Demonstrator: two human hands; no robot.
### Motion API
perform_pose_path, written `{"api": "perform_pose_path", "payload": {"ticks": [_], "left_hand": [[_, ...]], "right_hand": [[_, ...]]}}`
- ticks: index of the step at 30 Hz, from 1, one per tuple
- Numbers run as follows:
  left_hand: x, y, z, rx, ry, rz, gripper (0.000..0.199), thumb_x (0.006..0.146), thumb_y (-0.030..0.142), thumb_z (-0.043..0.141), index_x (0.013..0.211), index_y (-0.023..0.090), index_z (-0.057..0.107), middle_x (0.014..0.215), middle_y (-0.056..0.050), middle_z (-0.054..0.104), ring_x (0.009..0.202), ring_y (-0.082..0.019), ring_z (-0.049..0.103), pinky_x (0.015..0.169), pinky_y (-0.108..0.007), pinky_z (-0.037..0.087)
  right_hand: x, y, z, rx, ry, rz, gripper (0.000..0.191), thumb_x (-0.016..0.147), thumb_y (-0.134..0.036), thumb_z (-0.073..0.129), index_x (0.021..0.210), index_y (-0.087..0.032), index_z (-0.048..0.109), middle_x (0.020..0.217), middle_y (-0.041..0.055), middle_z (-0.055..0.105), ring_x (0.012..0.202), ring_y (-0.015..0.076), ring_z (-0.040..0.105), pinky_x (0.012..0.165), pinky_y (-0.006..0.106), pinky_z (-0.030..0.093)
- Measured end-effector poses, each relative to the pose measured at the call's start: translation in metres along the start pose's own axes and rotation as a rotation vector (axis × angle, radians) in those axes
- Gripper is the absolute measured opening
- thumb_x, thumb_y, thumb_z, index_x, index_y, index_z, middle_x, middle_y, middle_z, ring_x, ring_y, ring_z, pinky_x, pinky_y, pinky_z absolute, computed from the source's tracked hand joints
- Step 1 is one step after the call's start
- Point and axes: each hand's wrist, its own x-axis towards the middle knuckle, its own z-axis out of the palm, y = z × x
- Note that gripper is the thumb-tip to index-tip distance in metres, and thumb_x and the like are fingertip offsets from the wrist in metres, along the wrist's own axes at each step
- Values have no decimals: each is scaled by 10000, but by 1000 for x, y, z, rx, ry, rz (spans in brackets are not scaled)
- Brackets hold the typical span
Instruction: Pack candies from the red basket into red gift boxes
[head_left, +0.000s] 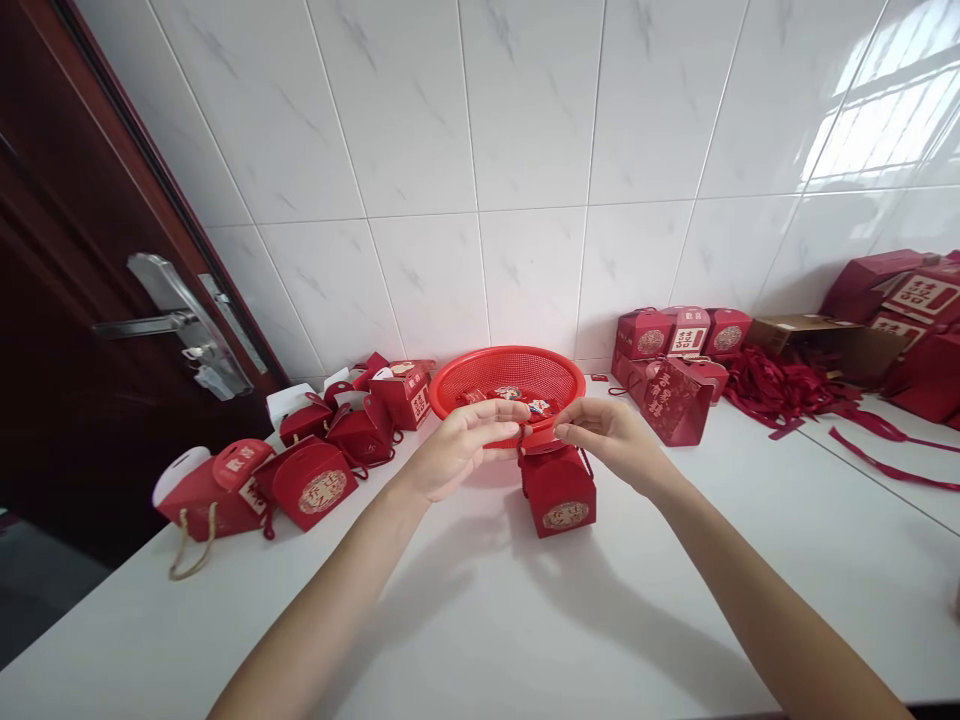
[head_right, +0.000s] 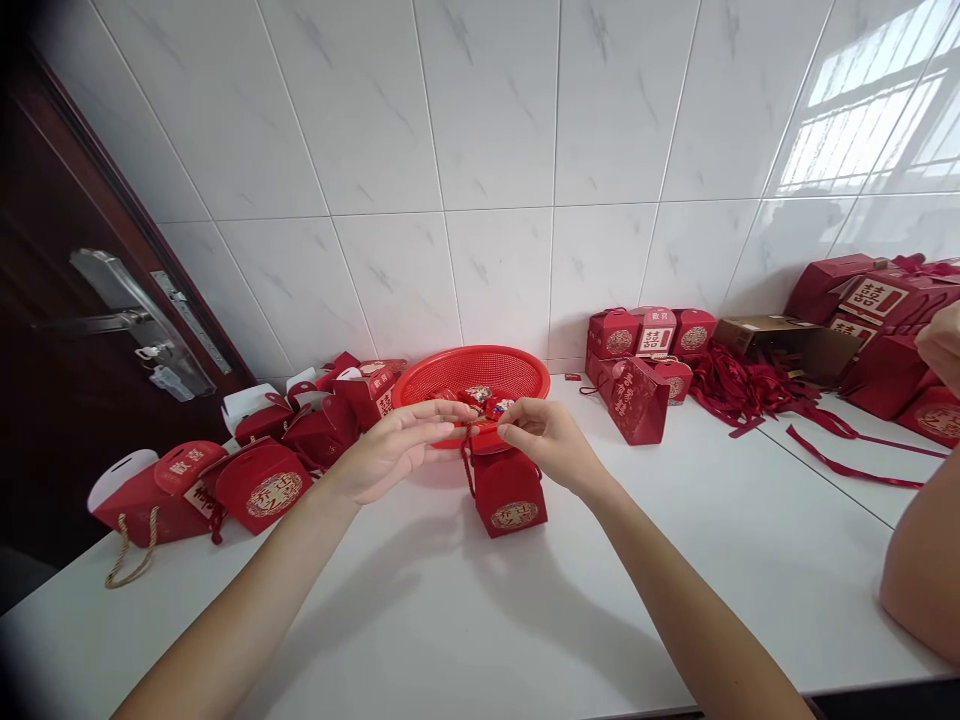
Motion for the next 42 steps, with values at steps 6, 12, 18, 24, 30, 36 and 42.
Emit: {"api": "perform_pose_path", "payload": {"ticks": [6,12,18,24,30,36,42], "left_hand": [[4,-4,16,3,-3,17,290,807,339,758,1054,189,736,1233,-104,657,1186,-280,595,1041,-483,475],[5,-8,28,24,-19,29,292,880,372,685,1135,231,695,1397,-105,549,1325,-295,506,1058,-475,483],[6,-20,24,279,40,94,434,826,299,713,1248,252,623,1407,-91,552,1253,-290,572,1035,-456,500],[9,-61,21,666,250,160,652,708,351,831,1309,262,593,1355,-112,572,1221,-323,570,1007,-468,496],[13,-86,34,723,191,213,418,808,343,735,1198,227,640,1175,-104,656,1164,-312,569,997,-473,469],[26,-96,27,572,83,164,357,742,292,786,1076,209,691,1159,-87,659,1155,-300,578,1032,-451,442],[25,-107,21,238,86,110,614,750,417,794,1298,237,583,1383,-112,583,1302,-280,518,1100,-424,384]], "right_hand": [[-1,-3,5,-116,-48,-20,197,806,-370,660,746,-183,675,760,30,692,716,178,623,690,317,489],[3,13,16,-175,-18,-18,203,792,-366,668,698,-186,666,675,4,647,638,154,564,611,290,440],[2,14,22,-121,70,11,183,767,-329,627,660,-182,617,640,3,621,598,146,540,556,272,401],[-1,11,21,14,156,55,149,716,-327,649,670,-191,606,655,10,654,621,160,600,589,271,463],[-3,9,18,193,149,107,161,681,-326,683,644,-200,590,691,29,711,672,176,660,682,294,529],[-7,17,14,320,132,135,141,632,-247,690,694,-208,569,644,6,700,669,162,647,670,282,495],[-16,11,-9,391,281,126,168,635,-276,736,735,-202,623,670,12,670,591,126,564,587,265,454]]}}
